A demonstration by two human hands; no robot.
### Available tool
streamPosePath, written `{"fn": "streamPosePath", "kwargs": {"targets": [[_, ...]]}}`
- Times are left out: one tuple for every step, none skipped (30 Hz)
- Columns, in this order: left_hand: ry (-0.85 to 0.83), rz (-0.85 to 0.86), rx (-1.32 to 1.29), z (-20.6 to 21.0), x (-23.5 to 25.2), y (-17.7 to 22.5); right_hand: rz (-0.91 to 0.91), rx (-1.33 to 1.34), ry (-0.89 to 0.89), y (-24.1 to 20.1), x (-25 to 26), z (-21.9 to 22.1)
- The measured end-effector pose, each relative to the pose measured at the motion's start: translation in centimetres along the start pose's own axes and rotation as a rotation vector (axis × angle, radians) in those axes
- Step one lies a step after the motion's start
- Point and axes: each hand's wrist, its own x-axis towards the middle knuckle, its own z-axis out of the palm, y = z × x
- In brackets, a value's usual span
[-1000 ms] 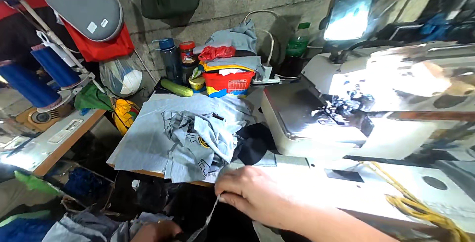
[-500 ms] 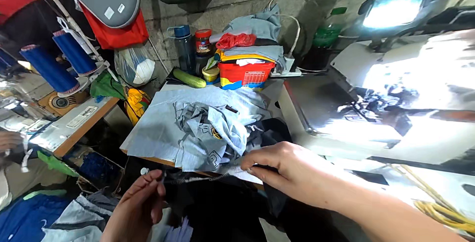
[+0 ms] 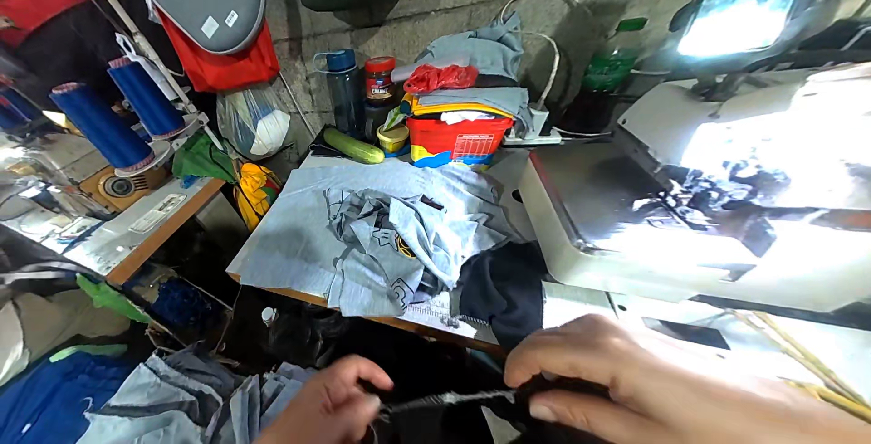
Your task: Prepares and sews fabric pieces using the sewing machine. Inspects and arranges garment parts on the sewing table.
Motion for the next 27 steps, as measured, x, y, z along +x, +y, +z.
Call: {"fn": "streamPosePath", "kwargs": {"targets": [[0.104,-0.024,-0.128,-0.2,-0.1,0.3,-0.003,0.003,0.024,0.1,0.2,0.5],[0.214,-0.036,-0.241,-0.1,0.1,0.6,-0.005,0.005,0.036,-0.1,0.6,1.0],[0.313,-0.043,-0.336,0.5,0.6,1.0,-0.002,0.023,0.026,-0.8,1.3,1.5],[0.370,-0.039,-0.387,1.3,1.3,1.3,0.004,0.041,0.002,-1.7,2.1,2.0],[0.364,-0.033,-0.379,2.3,1.9,1.5,0.007,0.037,-0.018,-2.7,2.9,2.6],[0.301,-0.037,-0.335,3.3,2.3,1.6,0.002,0.012,-0.033,-3.5,3.5,3.1],[0.183,-0.046,-0.287,4.1,2.6,1.7,-0.017,-0.028,-0.019,-3.8,4.0,3.6],[0.061,-0.061,-0.262,4.6,2.7,1.7,-0.026,-0.042,-0.007,-3.8,4.2,3.6],[-0.053,-0.075,-0.231,4.7,2.7,1.7,-0.018,-0.025,-0.014,-3.4,4.0,3.2],[-0.111,-0.078,-0.196,4.4,2.5,1.7,0.011,0.012,-0.040,-2.6,3.5,2.6],[-0.115,-0.072,-0.146,3.5,2.3,1.8,0.061,0.057,-0.067,-1.7,2.8,1.9],[-0.100,-0.071,-0.083,2.2,2.1,1.7,0.124,0.099,-0.091,-0.7,2.1,1.3],[-0.077,-0.084,-0.038,0.9,1.9,1.6,0.187,0.138,-0.114,0.2,1.6,0.9],[-0.055,-0.090,-0.034,-0.2,1.7,1.5,0.241,0.174,-0.133,0.9,1.3,0.6],[-0.018,-0.092,-0.055,-1.1,1.5,1.5,0.282,0.201,-0.139,1.3,1.1,0.6],[0.053,-0.092,-0.094,-1.5,1.4,1.5,0.302,0.211,-0.136,1.5,1.2,0.8],[0.153,-0.098,-0.148,-1.5,1.4,1.7,0.298,0.207,-0.128,1.4,1.4,1.1],[0.265,-0.113,-0.231,-1.1,1.8,2.0,0.272,0.186,-0.112,1.2,1.7,1.5],[0.364,-0.131,-0.330,-0.6,2.3,2.3,0.227,0.154,-0.089,0.7,2.2,2.0],[0.417,-0.147,-0.425,0.1,2.9,2.7,0.173,0.122,-0.060,0.2,2.8,2.6],[0.398,-0.162,-0.475,0.9,3.4,3.1,0.119,0.075,-0.025,-0.4,3.3,3.3],[0.308,-0.167,-0.462,1.8,3.7,3.4,0.071,0.010,0.010,-0.9,3.9,3.9],[0.165,-0.158,-0.413,2.6,4.0,3.4,0.040,-0.044,0.037,-1.2,4.3,4.4],[0.001,-0.144,-0.351,3.1,4.2,3.1,0.045,-0.045,0.027,-1.4,4.6,4.3],[-0.131,-0.137,-0.296,3.4,4.4,2.8,0.091,0.020,-0.040,-1.5,4.6,3.7],[-0.206,-0.128,-0.240,3.3,4.4,2.7,0.166,0.118,-0.147,-1.3,4.5,2.6],[-0.208,-0.106,-0.165,3.0,4.3,2.5,0.247,0.218,-0.260,-0.8,4.2,1.4]]}}
